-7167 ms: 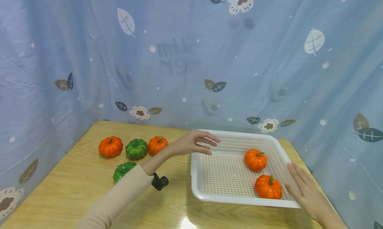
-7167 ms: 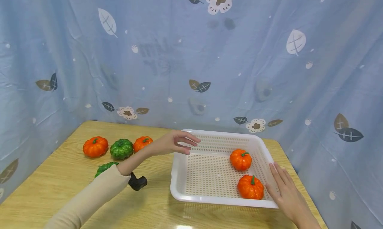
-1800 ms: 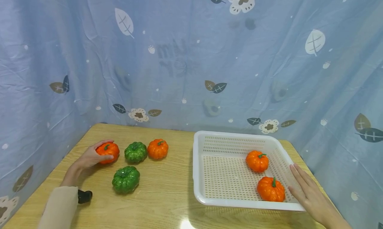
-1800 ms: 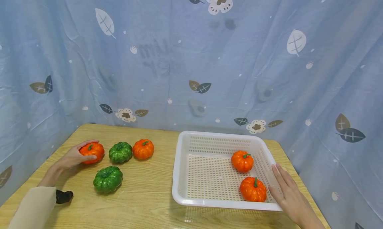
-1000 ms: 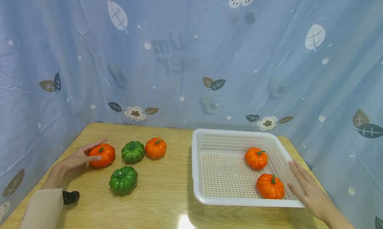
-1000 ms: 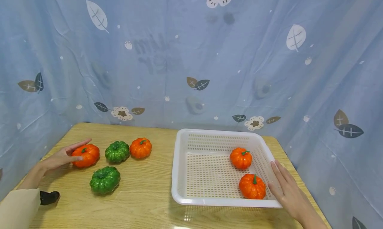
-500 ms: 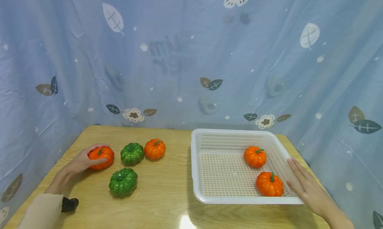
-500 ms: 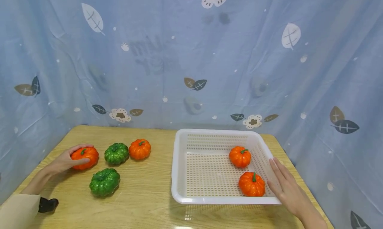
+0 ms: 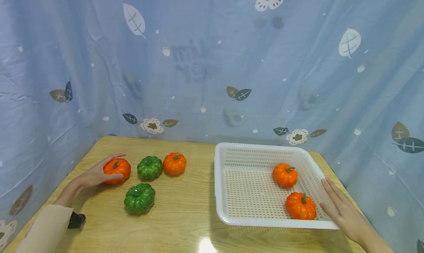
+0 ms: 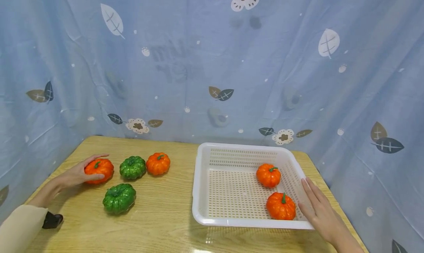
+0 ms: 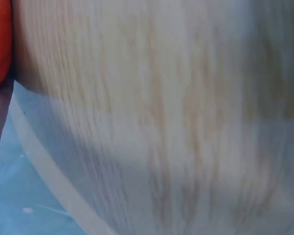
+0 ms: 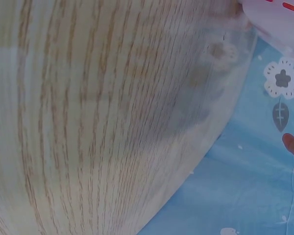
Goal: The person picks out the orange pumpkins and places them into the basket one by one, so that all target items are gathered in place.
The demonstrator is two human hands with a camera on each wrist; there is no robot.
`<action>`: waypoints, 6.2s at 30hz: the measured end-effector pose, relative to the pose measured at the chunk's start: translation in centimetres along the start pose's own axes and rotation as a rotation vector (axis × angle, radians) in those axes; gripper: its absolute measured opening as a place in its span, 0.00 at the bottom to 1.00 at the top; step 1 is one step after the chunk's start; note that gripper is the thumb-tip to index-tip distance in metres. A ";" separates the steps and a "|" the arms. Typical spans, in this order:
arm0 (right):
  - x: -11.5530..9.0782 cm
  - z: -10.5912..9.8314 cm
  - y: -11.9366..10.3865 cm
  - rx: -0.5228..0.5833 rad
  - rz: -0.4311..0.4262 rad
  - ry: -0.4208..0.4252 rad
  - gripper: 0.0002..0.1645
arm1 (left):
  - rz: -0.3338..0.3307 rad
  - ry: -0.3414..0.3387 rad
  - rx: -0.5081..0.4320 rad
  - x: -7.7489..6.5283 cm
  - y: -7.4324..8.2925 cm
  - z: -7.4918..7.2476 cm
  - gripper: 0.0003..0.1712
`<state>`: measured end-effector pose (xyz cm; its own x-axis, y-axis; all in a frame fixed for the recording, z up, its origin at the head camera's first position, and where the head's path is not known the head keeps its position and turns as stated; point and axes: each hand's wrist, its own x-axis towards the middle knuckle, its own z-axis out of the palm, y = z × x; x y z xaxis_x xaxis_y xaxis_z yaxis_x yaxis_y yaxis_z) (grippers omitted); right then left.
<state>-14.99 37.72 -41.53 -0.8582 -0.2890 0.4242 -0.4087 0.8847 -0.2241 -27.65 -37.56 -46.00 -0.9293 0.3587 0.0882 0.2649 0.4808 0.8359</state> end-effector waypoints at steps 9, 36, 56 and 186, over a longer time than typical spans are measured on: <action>-0.1 -0.2 -0.2 0.001 0.014 -0.009 0.42 | 0.042 0.070 0.064 1.0 0.2 0.2 0.37; -0.5 -0.4 -0.4 0.010 0.052 -0.042 0.40 | -0.037 0.060 -0.202 1.7 5.7 -0.7 0.28; -0.3 -0.6 -0.9 -0.021 0.056 -0.071 0.38 | 0.095 -0.049 -0.356 7.8 15.6 6.4 0.29; 0.0 -0.6 -1.2 0.049 0.091 -0.064 0.39 | 0.100 -0.390 0.140 21.2 24.9 34.5 0.43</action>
<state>-14.30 36.92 -40.74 -0.9101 -0.2322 0.3432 -0.3412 0.8899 -0.3028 -31.83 9.62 -41.98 -0.7371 0.6723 -0.0688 0.4064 0.5223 0.7497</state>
